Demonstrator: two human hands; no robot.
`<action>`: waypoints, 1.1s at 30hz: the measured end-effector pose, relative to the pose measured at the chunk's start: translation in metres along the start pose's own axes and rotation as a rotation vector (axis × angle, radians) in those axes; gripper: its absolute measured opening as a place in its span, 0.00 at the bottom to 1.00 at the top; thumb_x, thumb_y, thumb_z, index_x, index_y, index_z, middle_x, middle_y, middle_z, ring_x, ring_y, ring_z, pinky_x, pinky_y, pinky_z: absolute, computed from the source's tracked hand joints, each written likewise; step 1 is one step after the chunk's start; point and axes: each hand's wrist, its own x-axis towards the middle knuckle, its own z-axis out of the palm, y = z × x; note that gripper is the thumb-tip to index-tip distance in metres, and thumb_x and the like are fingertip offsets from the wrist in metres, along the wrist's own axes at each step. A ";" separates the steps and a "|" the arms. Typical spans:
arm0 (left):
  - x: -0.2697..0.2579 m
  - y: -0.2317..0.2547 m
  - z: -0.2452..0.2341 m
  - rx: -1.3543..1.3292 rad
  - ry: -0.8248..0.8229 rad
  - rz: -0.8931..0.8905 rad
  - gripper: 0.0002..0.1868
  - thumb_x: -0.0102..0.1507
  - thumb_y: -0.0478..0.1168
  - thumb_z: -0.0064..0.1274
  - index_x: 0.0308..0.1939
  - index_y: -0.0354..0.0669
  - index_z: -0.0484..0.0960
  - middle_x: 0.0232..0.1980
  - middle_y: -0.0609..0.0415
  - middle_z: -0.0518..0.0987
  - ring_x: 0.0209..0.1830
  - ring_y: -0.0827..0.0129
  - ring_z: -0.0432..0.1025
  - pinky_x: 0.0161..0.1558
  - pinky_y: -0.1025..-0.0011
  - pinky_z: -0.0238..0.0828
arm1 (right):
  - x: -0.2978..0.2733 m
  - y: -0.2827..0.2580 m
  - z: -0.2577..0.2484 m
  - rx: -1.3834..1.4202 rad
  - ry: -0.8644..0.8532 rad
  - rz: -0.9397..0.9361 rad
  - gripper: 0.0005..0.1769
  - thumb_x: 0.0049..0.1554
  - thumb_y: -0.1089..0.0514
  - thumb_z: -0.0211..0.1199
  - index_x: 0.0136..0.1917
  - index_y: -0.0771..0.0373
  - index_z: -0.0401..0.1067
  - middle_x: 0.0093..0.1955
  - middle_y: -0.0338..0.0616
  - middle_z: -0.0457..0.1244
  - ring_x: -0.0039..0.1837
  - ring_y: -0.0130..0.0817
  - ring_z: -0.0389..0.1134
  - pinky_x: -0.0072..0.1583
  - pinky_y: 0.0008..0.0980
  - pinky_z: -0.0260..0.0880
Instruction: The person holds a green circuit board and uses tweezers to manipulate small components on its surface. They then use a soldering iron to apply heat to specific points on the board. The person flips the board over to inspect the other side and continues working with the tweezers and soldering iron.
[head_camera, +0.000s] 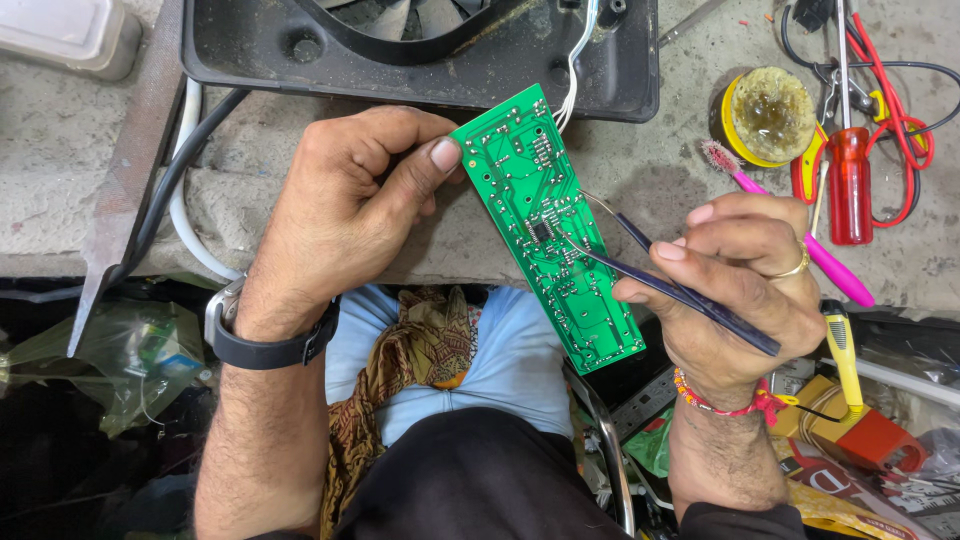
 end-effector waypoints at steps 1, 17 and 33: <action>0.000 0.000 0.000 -0.001 0.001 0.001 0.08 0.73 0.37 0.53 0.50 0.36 0.84 0.32 0.59 0.81 0.30 0.81 0.73 0.33 0.79 0.73 | 0.002 -0.002 0.001 -0.013 -0.011 0.001 0.24 0.41 0.49 0.82 0.50 0.55 0.79 0.45 0.35 0.63 0.55 0.36 0.65 0.56 0.31 0.68; 0.000 0.000 -0.001 0.042 0.011 0.041 0.07 0.73 0.36 0.54 0.49 0.36 0.85 0.31 0.59 0.80 0.29 0.80 0.75 0.32 0.78 0.73 | 0.008 0.001 0.007 -0.001 -0.049 0.040 0.24 0.41 0.49 0.83 0.49 0.57 0.80 0.45 0.36 0.64 0.57 0.37 0.65 0.59 0.33 0.68; -0.003 -0.003 0.002 0.037 0.037 0.062 0.07 0.73 0.36 0.54 0.48 0.35 0.84 0.32 0.59 0.82 0.30 0.80 0.74 0.33 0.79 0.73 | 0.001 -0.002 0.001 -0.003 -0.144 -0.027 0.21 0.47 0.58 0.83 0.52 0.63 0.79 0.45 0.41 0.69 0.53 0.37 0.68 0.57 0.33 0.68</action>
